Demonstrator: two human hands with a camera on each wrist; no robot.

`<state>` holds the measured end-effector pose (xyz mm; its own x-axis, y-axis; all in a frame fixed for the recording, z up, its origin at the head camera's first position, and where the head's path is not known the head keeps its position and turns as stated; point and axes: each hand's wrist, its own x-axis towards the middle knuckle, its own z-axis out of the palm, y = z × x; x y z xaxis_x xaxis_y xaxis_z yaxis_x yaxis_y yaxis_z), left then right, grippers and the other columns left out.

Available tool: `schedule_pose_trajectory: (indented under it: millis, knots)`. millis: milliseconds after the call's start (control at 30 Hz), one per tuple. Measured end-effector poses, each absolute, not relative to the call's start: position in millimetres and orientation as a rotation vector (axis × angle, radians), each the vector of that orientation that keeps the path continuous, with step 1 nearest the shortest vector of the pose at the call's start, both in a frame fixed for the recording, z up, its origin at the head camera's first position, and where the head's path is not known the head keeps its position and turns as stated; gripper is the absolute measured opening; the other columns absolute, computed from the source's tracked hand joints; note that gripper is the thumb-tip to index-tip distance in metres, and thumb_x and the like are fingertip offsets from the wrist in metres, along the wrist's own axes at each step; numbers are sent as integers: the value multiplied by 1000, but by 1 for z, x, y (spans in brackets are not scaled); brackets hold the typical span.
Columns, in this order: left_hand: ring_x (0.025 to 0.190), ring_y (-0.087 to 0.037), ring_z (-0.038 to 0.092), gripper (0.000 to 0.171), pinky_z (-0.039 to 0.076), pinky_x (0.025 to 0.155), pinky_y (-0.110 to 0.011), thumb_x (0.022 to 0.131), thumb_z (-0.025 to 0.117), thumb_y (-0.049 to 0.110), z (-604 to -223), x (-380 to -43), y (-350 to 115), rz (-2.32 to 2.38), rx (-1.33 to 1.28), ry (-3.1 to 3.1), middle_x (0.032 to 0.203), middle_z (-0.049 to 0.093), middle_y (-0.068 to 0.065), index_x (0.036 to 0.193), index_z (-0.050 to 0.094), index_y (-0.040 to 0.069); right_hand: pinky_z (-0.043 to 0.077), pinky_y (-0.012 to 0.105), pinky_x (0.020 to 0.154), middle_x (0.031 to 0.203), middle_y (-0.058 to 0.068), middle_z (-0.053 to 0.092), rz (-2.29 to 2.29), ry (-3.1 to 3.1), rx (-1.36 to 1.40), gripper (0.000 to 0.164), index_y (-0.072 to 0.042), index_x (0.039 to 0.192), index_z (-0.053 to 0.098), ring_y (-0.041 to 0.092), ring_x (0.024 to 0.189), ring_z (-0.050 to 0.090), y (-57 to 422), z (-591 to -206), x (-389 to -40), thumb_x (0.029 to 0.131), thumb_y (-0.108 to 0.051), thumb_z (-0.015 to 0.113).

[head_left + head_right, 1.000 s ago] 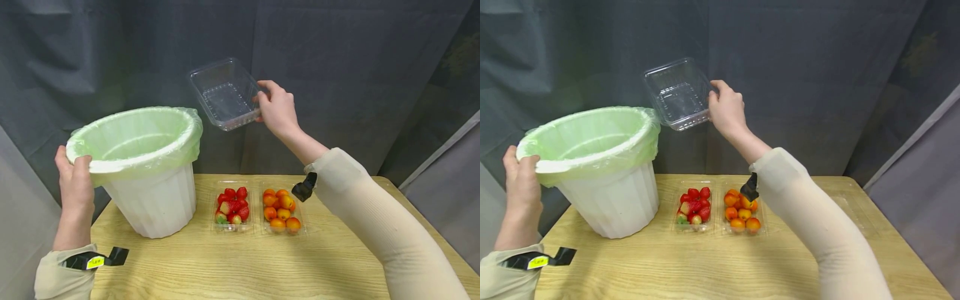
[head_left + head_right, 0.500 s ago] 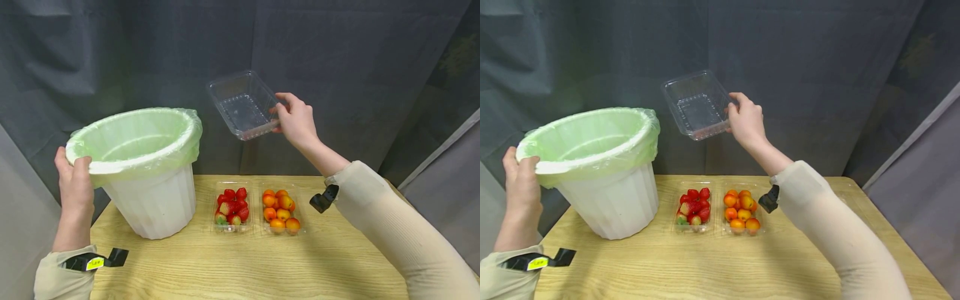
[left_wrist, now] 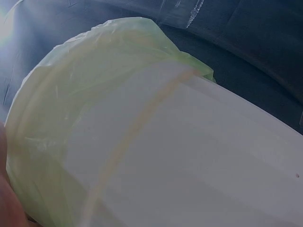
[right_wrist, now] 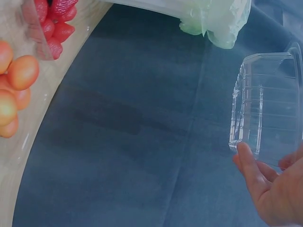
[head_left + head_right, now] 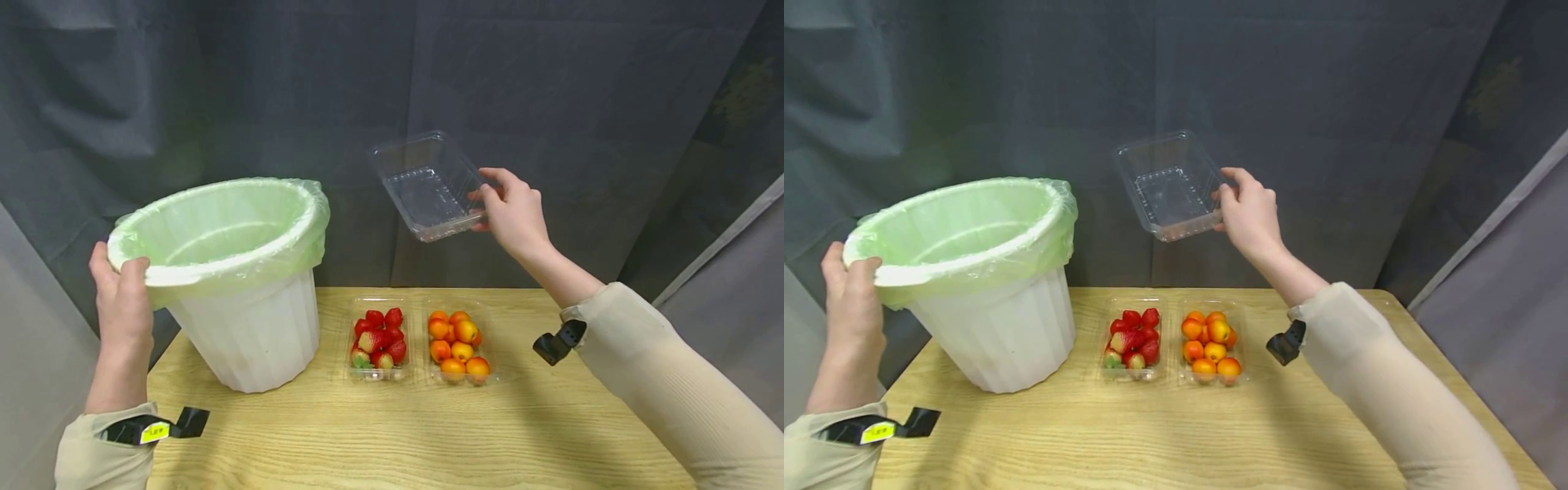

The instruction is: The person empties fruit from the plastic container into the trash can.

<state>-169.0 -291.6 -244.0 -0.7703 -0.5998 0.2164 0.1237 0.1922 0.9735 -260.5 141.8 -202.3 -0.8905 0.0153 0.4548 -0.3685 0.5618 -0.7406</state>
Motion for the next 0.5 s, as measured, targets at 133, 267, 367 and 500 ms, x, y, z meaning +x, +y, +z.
schedule_pose_trajectory:
  millis: [133, 267, 367, 500]
  knots:
    - [129, -7, 18, 66, 6, 108, -25, 89, 37, 25, -244, -169, -292, -1632, 450, -1904, 152, 12, 2, 146, 3, 27, 51, 21, 56, 109, 14, 65, 1270, -2382, 283, 39, -10, 134, 44, 16, 76, 65, 149, -207, -258, 97, -21, 37]
    - [129, -6, 18, 65, 7, 107, -24, 89, 36, 25, -244, -170, -293, -1636, 445, -1896, 152, 12, 2, 146, 4, 26, 51, 22, 57, 109, 14, 64, 1268, -2390, 274, 39, -10, 134, 44, 15, 77, 65, 156, -213, -257, 97, -21, 37]
    - [129, -6, 17, 65, 7, 107, -23, 89, 37, 25, -244, -170, -293, -1637, 445, -1894, 152, 12, 3, 146, 4, 27, 52, 24, 58, 110, 14, 64, 1265, -2396, 263, 40, -10, 134, 43, 15, 79, 66, 161, -217, -256, 97, -21, 37]
    - [129, -6, 17, 66, 6, 107, -23, 89, 37, 25, -244, -170, -293, -1638, 449, -1896, 152, 11, 3, 146, 4, 27, 52, 25, 59, 109, 14, 64, 1258, -2398, 242, 39, -10, 134, 44, 16, 79, 66, 169, -223, -254, 97, -21, 37]
